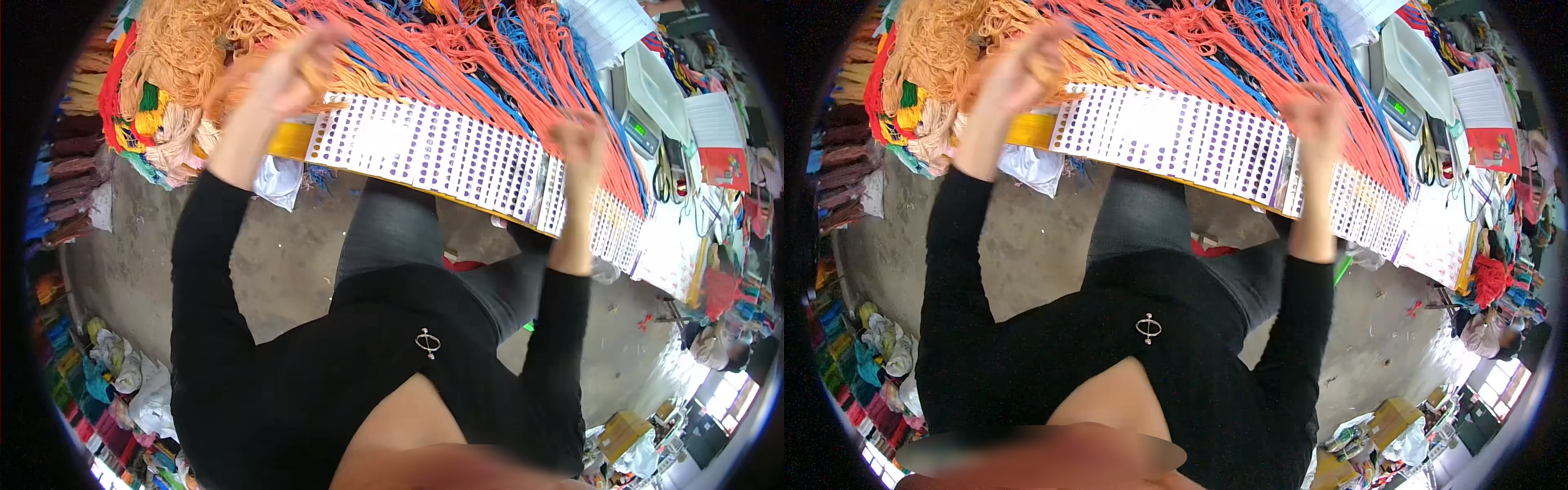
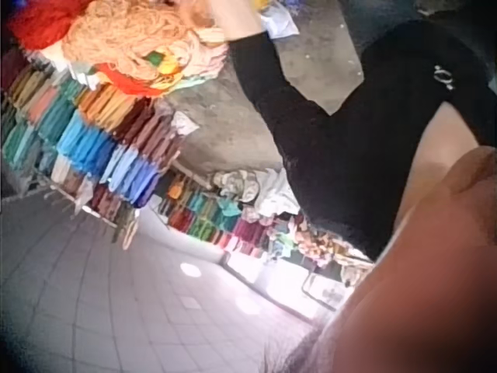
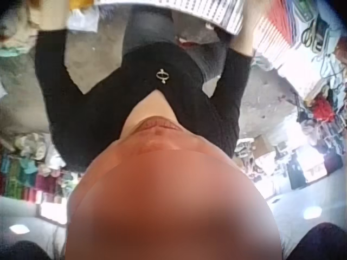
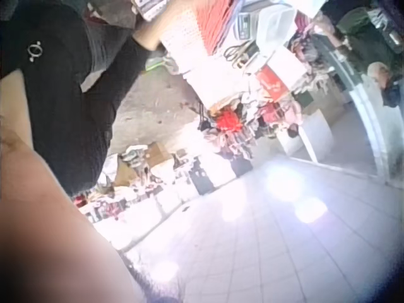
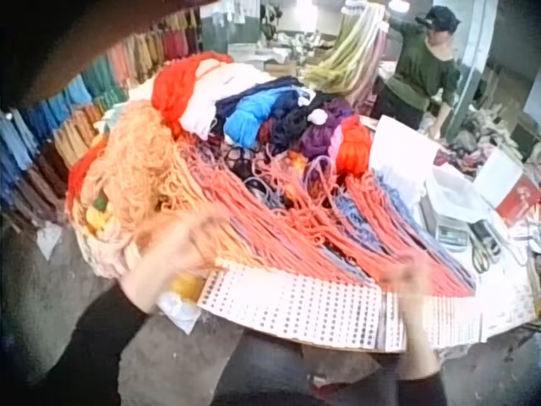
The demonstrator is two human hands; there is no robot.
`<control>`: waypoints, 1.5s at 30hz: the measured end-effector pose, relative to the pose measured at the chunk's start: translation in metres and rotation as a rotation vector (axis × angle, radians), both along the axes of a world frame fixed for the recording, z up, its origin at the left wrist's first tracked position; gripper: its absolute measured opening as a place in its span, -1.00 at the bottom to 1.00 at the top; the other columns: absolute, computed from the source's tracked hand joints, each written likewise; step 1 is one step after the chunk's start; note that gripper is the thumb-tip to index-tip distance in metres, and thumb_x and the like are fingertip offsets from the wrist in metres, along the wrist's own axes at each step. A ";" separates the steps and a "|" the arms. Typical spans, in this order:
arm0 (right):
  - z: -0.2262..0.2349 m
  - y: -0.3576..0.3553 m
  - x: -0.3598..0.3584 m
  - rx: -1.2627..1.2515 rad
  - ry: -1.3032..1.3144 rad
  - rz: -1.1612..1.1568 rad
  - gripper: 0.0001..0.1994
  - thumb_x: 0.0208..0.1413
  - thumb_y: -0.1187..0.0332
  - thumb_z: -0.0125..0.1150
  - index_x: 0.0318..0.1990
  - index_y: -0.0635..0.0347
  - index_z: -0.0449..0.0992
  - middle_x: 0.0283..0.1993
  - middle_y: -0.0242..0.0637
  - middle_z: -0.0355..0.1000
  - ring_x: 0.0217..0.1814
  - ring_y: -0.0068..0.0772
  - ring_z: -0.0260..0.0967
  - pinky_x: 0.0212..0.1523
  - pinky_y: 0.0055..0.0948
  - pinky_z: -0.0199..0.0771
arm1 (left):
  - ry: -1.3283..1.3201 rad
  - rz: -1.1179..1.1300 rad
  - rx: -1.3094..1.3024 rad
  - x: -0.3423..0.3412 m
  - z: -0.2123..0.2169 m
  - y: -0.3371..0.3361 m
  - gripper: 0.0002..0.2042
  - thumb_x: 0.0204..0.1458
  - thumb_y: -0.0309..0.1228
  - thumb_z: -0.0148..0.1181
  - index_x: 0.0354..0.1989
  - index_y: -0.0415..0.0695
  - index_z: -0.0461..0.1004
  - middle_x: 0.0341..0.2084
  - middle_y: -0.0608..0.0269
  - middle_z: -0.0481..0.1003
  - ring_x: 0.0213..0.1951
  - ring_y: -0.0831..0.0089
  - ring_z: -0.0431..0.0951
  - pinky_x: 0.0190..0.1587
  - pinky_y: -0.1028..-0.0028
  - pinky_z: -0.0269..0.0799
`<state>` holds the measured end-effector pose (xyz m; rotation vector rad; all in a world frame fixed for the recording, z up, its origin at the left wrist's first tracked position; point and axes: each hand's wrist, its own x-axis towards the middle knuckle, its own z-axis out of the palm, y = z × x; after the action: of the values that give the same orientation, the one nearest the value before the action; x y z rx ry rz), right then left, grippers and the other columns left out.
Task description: Organizing colored yarn bunches and attaching identification labels to them at a factory workbench.
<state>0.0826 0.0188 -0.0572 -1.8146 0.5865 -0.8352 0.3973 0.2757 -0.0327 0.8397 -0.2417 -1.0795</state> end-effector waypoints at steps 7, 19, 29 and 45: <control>-0.087 0.085 0.109 0.321 0.338 0.147 -0.84 0.05 0.34 0.11 -0.36 0.26 0.53 -0.59 -0.37 0.43 -0.62 -0.59 0.35 -0.53 -0.58 0.31 | 0.147 -0.326 0.540 -0.071 -0.066 -0.030 -0.53 0.15 -0.06 -0.11 0.08 -0.17 0.26 -0.07 0.14 0.39 -0.20 0.38 0.51 -0.36 0.50 0.47; -0.090 0.090 0.122 0.109 0.591 -0.051 -0.73 -0.06 0.09 0.11 -0.36 0.05 0.57 -0.50 -0.34 0.51 -0.39 -0.32 0.47 -0.33 -0.36 0.39 | -0.442 -0.365 0.614 -0.068 -0.089 -0.069 -0.89 0.05 -0.44 0.03 -0.38 -0.18 0.46 -0.65 0.38 0.43 -0.77 0.74 0.23 -0.77 0.71 0.01; -0.079 0.105 0.110 -0.127 0.492 -0.120 -0.78 0.00 0.16 0.13 -0.37 0.11 0.49 -0.51 -0.13 0.46 -0.40 -0.07 0.43 -0.33 -0.25 0.35 | 0.244 -0.402 0.159 0.008 -0.051 -0.047 -0.74 0.12 -0.37 0.02 -0.16 -0.34 0.37 -0.44 0.26 0.41 -0.66 0.81 0.19 -0.79 0.81 0.06; -0.083 0.117 0.109 -0.423 0.504 -0.088 -0.65 -0.06 0.08 0.18 -0.24 0.15 0.45 -0.35 -0.20 0.46 -0.26 -0.16 0.43 -0.30 -0.22 0.37 | -0.127 -0.142 0.401 0.038 -0.044 -0.043 -0.83 0.02 -0.42 0.00 -0.44 -0.31 0.42 -0.73 0.38 0.23 -0.70 0.71 0.21 -0.77 0.75 -0.02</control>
<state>0.1914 0.1360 -0.1399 -2.4305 0.8607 -0.5827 0.4356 0.2330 -0.0768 1.2678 -0.1957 -1.2301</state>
